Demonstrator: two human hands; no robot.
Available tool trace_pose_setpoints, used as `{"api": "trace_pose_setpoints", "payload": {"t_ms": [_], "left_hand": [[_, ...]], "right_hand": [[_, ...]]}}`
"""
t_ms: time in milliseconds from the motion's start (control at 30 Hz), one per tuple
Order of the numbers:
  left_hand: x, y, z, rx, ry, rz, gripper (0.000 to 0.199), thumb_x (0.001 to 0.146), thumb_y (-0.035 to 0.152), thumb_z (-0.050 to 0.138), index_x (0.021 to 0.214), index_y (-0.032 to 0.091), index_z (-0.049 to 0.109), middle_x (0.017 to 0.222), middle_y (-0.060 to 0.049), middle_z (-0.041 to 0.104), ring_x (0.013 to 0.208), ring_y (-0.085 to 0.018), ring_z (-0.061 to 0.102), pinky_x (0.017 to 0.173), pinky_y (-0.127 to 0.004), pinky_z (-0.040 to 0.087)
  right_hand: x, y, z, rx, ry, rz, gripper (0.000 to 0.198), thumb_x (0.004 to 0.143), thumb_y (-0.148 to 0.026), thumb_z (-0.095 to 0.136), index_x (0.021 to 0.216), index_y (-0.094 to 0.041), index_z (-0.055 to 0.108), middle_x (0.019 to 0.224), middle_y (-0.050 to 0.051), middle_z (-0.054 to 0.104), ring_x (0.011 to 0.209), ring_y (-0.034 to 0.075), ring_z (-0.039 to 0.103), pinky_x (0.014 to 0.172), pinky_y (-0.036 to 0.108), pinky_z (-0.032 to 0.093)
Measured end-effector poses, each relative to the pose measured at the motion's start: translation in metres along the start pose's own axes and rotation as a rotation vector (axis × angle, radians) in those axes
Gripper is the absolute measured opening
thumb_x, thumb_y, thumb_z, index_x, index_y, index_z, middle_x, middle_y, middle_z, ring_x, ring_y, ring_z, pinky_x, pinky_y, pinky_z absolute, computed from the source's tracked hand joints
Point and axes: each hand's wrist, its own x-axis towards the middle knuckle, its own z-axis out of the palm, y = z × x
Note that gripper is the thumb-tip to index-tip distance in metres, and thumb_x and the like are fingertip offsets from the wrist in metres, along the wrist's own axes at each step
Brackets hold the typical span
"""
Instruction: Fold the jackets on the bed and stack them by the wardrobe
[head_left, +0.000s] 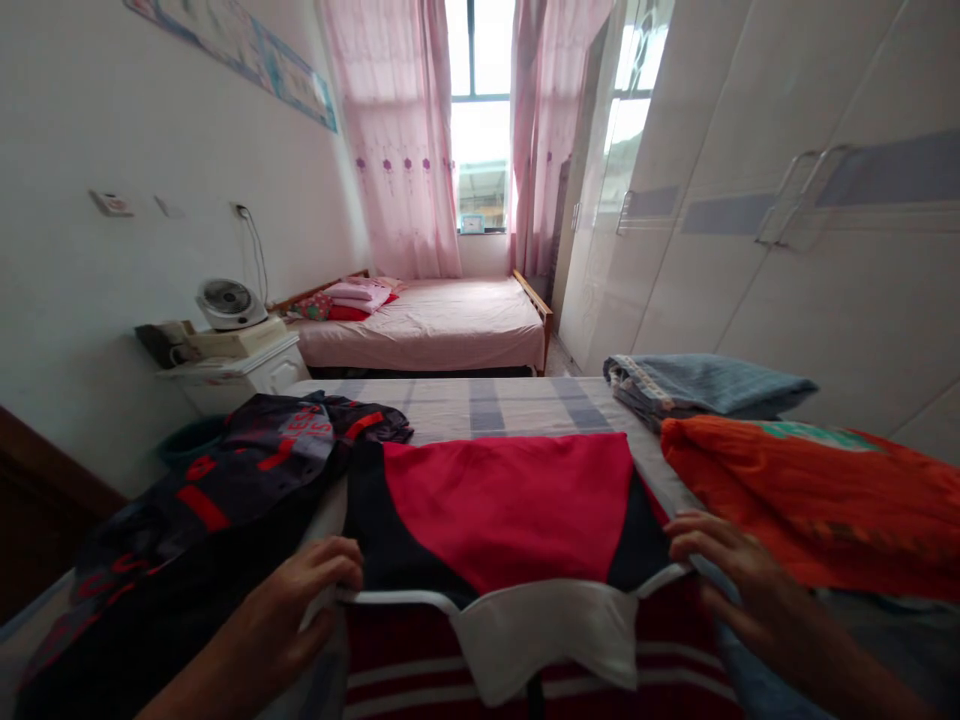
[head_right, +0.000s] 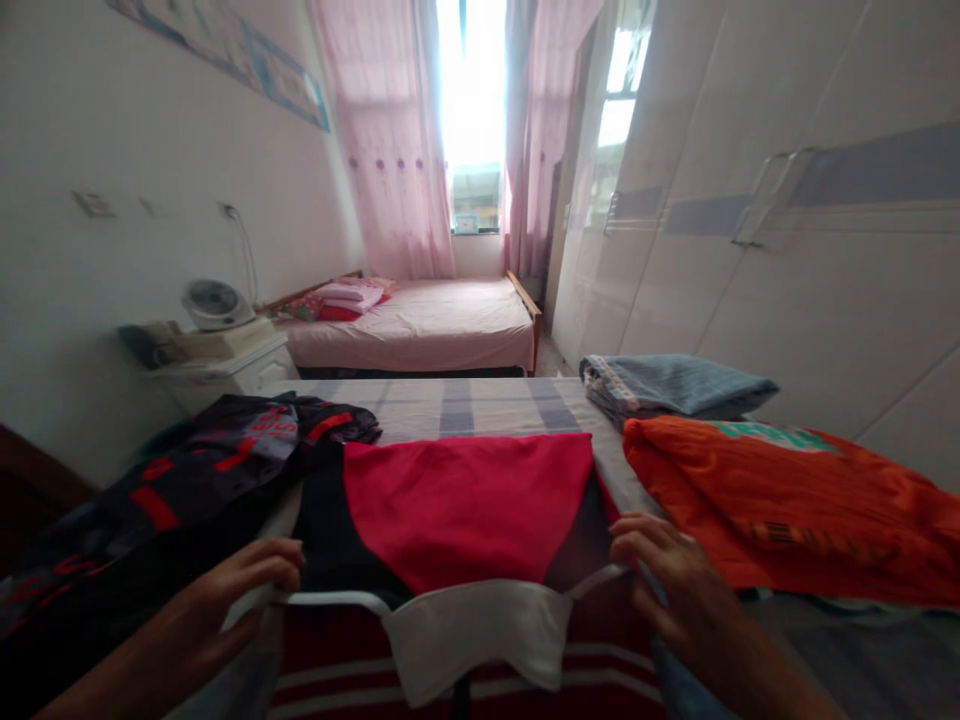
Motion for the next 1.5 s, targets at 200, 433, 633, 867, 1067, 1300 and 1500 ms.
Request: {"api": "trace_pose_setpoints", "payload": {"t_ms": [200,433,633,867,1067,1300,1500], "left_hand": [[0.006,0.018,0.010,0.113,0.170,0.036,0.030,0.084,0.025,0.049,0.112,0.026,0.059,0.124,-0.004,0.058,0.111,-0.018,0.058,0.092,-0.026,0.047],[0.023,0.065,0.083,0.302,0.011,0.461,0.057,0.083,0.036,0.056,0.137,0.030,0.037,0.144,-0.007,0.038,0.133,-0.028,0.033,0.103,-0.048,0.037],[0.013,0.053,0.087,0.211,-0.156,0.400,0.050,0.083,0.030,0.056,0.132,0.032,0.045,0.140,-0.005,0.044,0.128,-0.028,0.040,0.101,-0.044,0.040],[-0.009,0.006,0.060,-0.136,0.374,-0.334,0.050,0.083,0.046,0.050,0.127,0.023,0.046,0.140,-0.011,0.042,0.128,-0.028,0.041,0.102,-0.046,0.038],[-0.008,-0.008,0.054,-0.857,0.355,-0.976,0.050,0.076,0.055,0.055,0.110,0.018,0.053,0.117,-0.015,0.061,0.108,-0.029,0.059,0.069,-0.032,0.055],[0.011,0.034,0.037,-1.133,0.142,-1.009,0.036,0.059,0.041,0.077,0.082,0.018,0.064,0.063,-0.005,0.070,0.072,-0.030,0.069,0.061,-0.037,0.056],[0.031,0.050,0.031,-1.251,0.200,-1.001,0.050,0.055,0.023,0.077,0.102,0.012,0.065,0.078,-0.011,0.073,0.088,-0.036,0.067,0.077,-0.044,0.055]], "right_hand": [[0.031,-0.038,-0.009,-0.010,0.036,0.074,0.037,0.086,-0.031,0.042,0.121,-0.023,0.052,0.128,0.008,0.054,0.120,0.023,0.048,0.100,0.044,0.040],[0.054,-0.126,0.051,-0.004,-0.189,-0.241,0.061,0.082,-0.026,0.053,0.140,-0.029,0.033,0.148,0.002,0.029,0.137,0.024,0.022,0.109,0.046,0.028],[0.038,-0.126,0.070,0.125,-0.534,-0.209,0.064,0.085,-0.039,0.051,0.143,-0.030,0.025,0.150,0.002,0.021,0.138,0.025,0.015,0.112,0.048,0.017],[0.087,-0.131,0.028,0.165,-0.300,-0.127,0.058,0.092,-0.045,0.034,0.144,-0.020,0.025,0.150,0.007,0.023,0.138,0.019,0.017,0.112,0.040,0.021],[0.142,-0.129,0.063,0.049,-0.185,-0.063,0.065,0.092,-0.051,0.030,0.143,-0.012,0.025,0.150,0.013,0.020,0.139,0.024,0.013,0.112,0.043,0.013],[0.157,-0.109,0.111,0.080,-0.432,0.014,0.065,0.090,-0.051,0.030,0.142,-0.011,0.030,0.151,0.012,0.016,0.139,0.024,0.012,0.111,0.044,0.012],[0.153,-0.110,0.107,0.058,-0.230,0.088,0.065,0.091,-0.050,0.028,0.143,-0.011,0.026,0.151,0.012,0.016,0.139,0.023,0.011,0.111,0.043,0.011]]}}
